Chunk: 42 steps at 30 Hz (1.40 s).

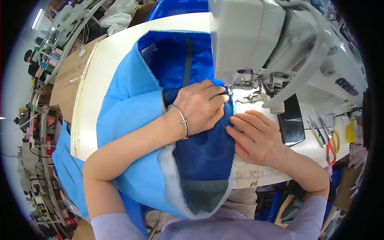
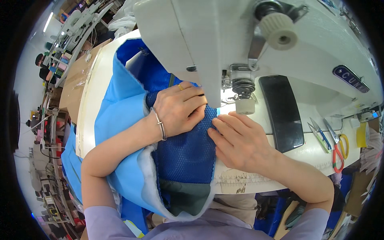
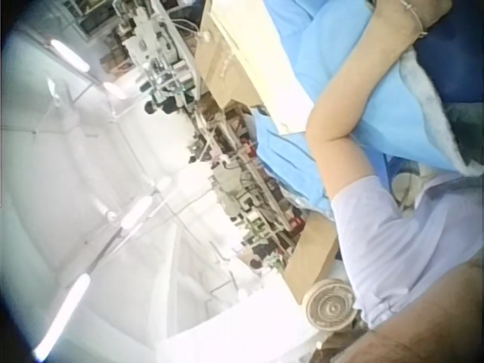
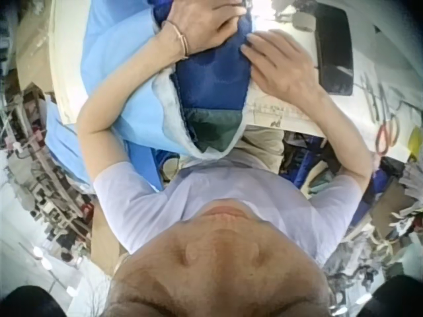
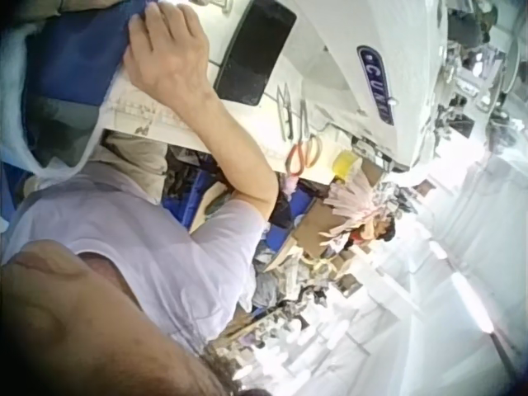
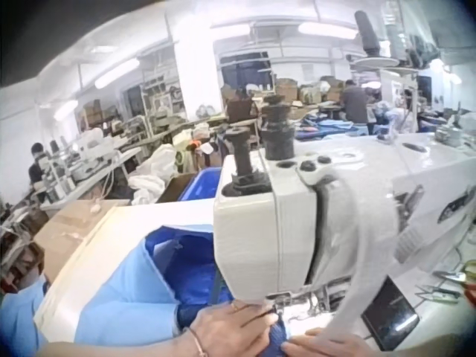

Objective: The person uses a sewing machine to stitch a blue fabric bag with a dark green trim. They repeatedly align the fabric edges, guide the material through the machine, and adjust the bag's position to sew different sections. The person also briefly adjusts their head-mounted camera strap during the process.

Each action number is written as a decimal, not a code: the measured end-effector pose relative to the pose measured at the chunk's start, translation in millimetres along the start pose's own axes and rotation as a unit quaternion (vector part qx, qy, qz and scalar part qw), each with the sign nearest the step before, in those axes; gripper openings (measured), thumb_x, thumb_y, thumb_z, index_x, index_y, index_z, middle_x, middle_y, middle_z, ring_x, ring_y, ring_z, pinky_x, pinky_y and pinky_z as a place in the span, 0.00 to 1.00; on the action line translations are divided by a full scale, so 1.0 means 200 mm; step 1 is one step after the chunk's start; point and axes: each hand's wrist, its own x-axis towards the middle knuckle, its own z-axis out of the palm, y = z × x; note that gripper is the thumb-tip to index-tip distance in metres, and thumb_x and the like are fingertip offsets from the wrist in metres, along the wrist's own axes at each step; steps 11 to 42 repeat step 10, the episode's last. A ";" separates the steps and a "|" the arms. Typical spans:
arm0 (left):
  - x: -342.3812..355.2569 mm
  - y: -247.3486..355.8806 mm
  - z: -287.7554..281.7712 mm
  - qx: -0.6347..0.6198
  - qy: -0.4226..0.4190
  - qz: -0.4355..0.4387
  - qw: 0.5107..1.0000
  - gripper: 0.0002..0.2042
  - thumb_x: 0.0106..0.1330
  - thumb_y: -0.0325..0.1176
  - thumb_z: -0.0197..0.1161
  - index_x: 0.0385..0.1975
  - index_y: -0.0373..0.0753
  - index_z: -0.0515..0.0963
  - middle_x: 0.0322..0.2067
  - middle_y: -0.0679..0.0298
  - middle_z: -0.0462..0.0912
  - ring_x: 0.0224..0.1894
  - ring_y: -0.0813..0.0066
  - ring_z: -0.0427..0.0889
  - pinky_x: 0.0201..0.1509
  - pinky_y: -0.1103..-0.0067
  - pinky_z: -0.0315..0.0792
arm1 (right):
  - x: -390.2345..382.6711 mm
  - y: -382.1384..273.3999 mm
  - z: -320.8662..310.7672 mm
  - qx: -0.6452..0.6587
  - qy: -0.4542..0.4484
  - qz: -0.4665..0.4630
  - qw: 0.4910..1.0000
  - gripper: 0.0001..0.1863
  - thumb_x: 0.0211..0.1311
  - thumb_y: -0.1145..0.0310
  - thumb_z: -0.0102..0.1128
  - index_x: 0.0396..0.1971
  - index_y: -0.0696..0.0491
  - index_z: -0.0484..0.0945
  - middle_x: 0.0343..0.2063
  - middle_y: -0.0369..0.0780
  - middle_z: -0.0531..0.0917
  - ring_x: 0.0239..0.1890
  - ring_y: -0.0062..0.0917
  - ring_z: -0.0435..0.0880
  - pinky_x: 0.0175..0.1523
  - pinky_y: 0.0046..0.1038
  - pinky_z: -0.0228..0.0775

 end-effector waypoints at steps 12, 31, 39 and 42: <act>0.00 0.00 -0.01 0.005 -0.027 -0.015 1.000 0.07 0.56 0.29 0.67 0.34 0.39 0.86 0.40 0.59 0.89 0.42 0.63 0.87 0.45 0.72 0.82 | -0.02 0.01 0.02 0.011 0.019 0.000 1.000 0.22 0.37 0.71 0.69 0.37 0.63 0.84 0.44 0.49 0.83 0.48 0.39 0.83 0.55 0.38 0.78; 0.00 0.00 -0.01 0.005 -0.027 -0.015 1.000 0.07 0.56 0.29 0.67 0.34 0.39 0.86 0.40 0.59 0.89 0.42 0.63 0.87 0.45 0.72 0.82 | -0.02 0.01 0.02 0.011 0.019 0.000 1.000 0.22 0.37 0.71 0.69 0.37 0.63 0.84 0.44 0.49 0.83 0.48 0.39 0.83 0.55 0.38 0.78; 0.00 0.00 -0.01 0.005 -0.027 -0.015 1.000 0.07 0.56 0.29 0.67 0.34 0.39 0.86 0.40 0.59 0.89 0.42 0.63 0.87 0.45 0.72 0.82 | -0.02 0.01 0.02 0.011 0.019 0.000 1.000 0.22 0.37 0.71 0.69 0.37 0.63 0.84 0.44 0.49 0.83 0.48 0.39 0.83 0.55 0.38 0.78; 0.00 0.00 -0.01 0.005 -0.027 -0.015 1.000 0.07 0.56 0.29 0.67 0.34 0.39 0.86 0.40 0.59 0.89 0.42 0.63 0.87 0.45 0.72 0.82 | -0.02 0.01 0.02 0.011 0.019 0.000 1.000 0.22 0.37 0.71 0.69 0.37 0.63 0.84 0.44 0.49 0.83 0.48 0.39 0.83 0.55 0.38 0.78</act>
